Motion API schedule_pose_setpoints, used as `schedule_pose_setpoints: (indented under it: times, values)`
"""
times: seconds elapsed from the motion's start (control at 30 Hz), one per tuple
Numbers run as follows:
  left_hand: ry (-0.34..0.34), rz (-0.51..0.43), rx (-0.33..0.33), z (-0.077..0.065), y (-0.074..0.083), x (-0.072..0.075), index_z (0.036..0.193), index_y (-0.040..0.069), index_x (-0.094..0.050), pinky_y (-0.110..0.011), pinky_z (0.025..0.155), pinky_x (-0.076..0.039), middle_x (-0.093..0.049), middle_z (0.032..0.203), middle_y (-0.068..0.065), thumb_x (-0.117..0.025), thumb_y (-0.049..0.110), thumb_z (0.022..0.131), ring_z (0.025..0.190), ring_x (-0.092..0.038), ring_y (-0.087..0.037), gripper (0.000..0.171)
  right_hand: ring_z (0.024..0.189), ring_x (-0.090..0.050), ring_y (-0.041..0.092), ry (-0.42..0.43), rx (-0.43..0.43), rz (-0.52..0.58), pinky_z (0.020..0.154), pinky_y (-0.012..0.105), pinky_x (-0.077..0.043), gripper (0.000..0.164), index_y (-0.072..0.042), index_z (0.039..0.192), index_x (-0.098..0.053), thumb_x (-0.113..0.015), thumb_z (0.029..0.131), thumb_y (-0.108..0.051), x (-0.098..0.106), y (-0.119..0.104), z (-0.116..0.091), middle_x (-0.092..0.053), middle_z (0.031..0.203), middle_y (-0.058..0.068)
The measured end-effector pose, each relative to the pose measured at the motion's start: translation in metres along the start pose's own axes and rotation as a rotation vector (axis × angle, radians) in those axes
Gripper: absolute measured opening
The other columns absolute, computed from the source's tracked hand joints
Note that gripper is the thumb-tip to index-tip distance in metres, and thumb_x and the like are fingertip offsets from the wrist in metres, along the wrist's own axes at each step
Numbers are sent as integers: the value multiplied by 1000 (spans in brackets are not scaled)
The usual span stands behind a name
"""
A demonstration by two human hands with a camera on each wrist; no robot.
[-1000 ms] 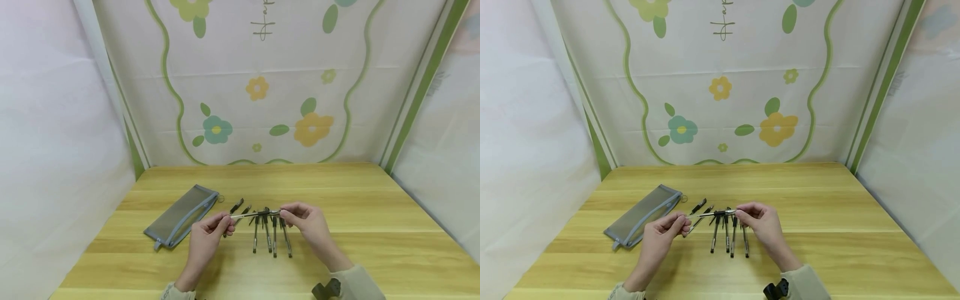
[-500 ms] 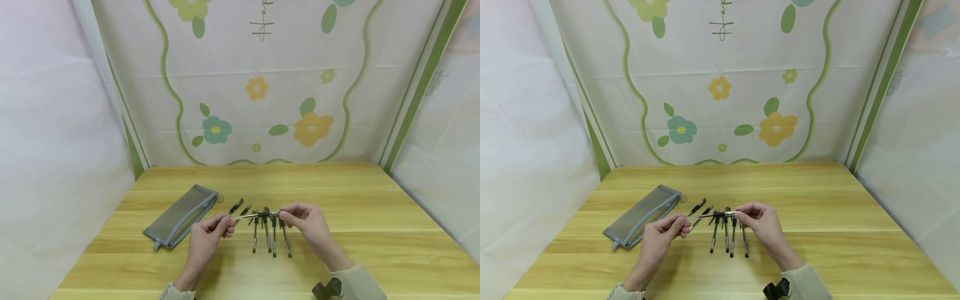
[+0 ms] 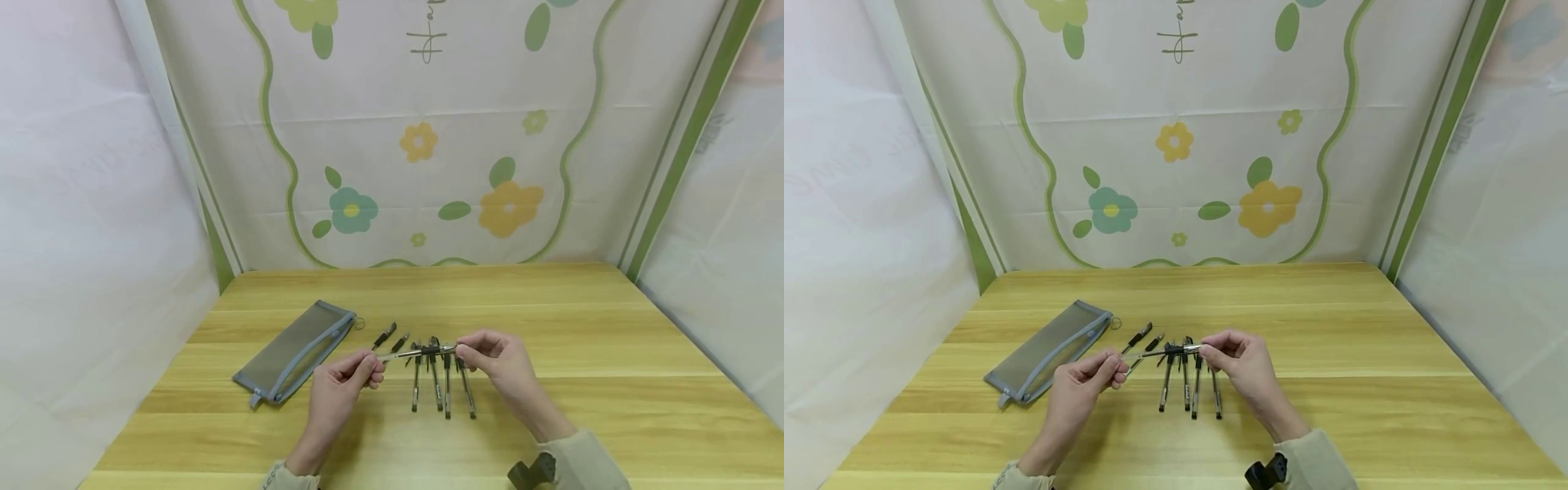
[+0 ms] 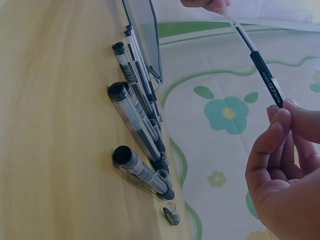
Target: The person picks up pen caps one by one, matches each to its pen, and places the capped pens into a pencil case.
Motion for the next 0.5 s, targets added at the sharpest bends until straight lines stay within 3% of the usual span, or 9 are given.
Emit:
schedule_pose_setpoints:
  times: [0.5]
  values:
    - [37,-41,0,-3,-3,-5,101,-14,-69,-29,63,-59,-69,84,-26,-70,5,91,68,-69,-18,21,82,-64,29,-22,11,-21,74,34,-57,25,10,102,-65,-75,86,-6,0,1,0,-67,95,20]
Point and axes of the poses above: each hand's wrist, its own z-axis towards the middle knuckle, its own x-axis out of the back of the hand, y = z × x, the point moved 5 cm from there along z, towards the middle knuckle
